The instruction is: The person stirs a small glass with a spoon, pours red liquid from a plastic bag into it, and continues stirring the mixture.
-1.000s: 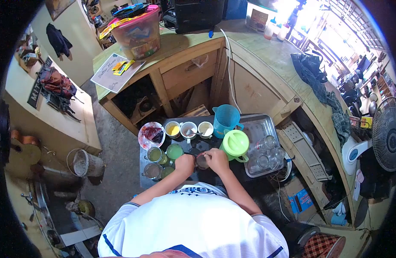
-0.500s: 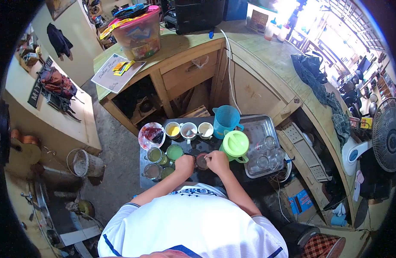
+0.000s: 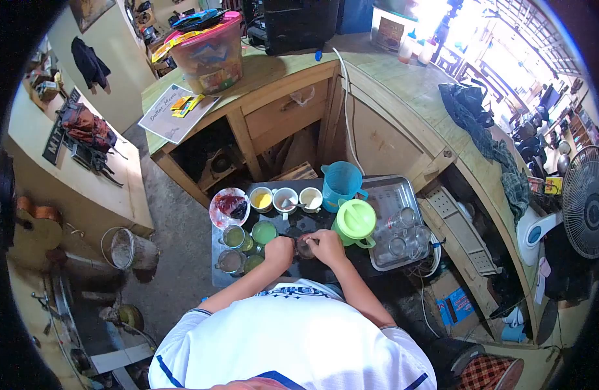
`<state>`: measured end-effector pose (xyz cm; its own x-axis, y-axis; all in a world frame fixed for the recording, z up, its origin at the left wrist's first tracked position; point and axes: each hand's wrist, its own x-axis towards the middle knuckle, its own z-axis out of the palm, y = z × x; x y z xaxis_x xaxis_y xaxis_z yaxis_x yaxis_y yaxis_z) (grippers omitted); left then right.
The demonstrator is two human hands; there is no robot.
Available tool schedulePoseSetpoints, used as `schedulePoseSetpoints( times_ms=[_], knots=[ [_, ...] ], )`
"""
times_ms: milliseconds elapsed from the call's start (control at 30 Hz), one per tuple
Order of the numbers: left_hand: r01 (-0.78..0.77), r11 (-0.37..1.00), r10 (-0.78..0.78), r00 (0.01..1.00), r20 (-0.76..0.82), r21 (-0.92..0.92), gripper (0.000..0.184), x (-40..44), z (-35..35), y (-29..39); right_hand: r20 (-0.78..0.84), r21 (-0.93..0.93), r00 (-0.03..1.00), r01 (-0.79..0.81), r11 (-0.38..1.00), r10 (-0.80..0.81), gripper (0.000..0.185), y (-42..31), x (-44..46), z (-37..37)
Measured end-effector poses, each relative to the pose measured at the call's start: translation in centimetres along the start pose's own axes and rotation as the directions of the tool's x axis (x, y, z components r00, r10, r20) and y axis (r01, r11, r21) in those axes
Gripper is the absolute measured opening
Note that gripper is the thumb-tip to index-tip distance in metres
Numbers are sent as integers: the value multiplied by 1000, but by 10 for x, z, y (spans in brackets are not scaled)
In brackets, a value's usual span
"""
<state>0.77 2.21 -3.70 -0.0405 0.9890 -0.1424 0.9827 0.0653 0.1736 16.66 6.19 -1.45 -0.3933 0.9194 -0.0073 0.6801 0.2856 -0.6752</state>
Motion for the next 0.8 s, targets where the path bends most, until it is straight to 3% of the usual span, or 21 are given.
schedulePoseSetpoints(
  times_ms=[67,100,167,200,267,400,467,500,567,700,767,800],
  knots=[
    [-6,1000,6,1000,-1,-2,10,0,-2,0,-148,-34,970,191,981,-194,11,5,3,3],
    [-6,1000,6,1000,-4,-1,10,0,-2,0,-150,-34,969,193,981,-196,11,4,3,1],
    [26,998,-24,998,59,-49,10,1,-1,0,35,-32,997,64,997,-63,11,2,0,-3],
    [24,999,-21,998,59,-48,10,1,-3,1,33,-32,998,63,998,-62,11,1,0,-2],
    [30,999,-27,997,75,-33,10,0,-8,2,-135,19,978,165,986,-161,11,-2,3,-1],
    [-11,1000,10,999,50,10,11,-2,-16,4,5,-68,1000,15,998,-15,11,4,1,3],
    [14,1000,-12,998,58,-24,10,-1,-14,3,-81,158,995,63,985,-50,11,1,2,2],
    [14,1000,-13,998,56,-23,10,-1,-15,3,-82,158,995,64,985,-52,11,0,2,2],
    [0,1000,0,997,79,3,10,-2,-16,3,-23,-39,1000,-14,999,13,12,0,-1,0],
    [11,1000,-11,997,72,4,10,1,-10,2,-60,85,998,-16,996,21,12,-4,1,-2],
    [12,1000,-13,998,68,18,9,0,-12,3,-42,-84,999,5,996,-8,13,0,0,1],
    [13,1000,-14,998,67,17,9,-1,-12,3,-42,-85,999,5,996,-9,13,0,1,1]
  ],
)
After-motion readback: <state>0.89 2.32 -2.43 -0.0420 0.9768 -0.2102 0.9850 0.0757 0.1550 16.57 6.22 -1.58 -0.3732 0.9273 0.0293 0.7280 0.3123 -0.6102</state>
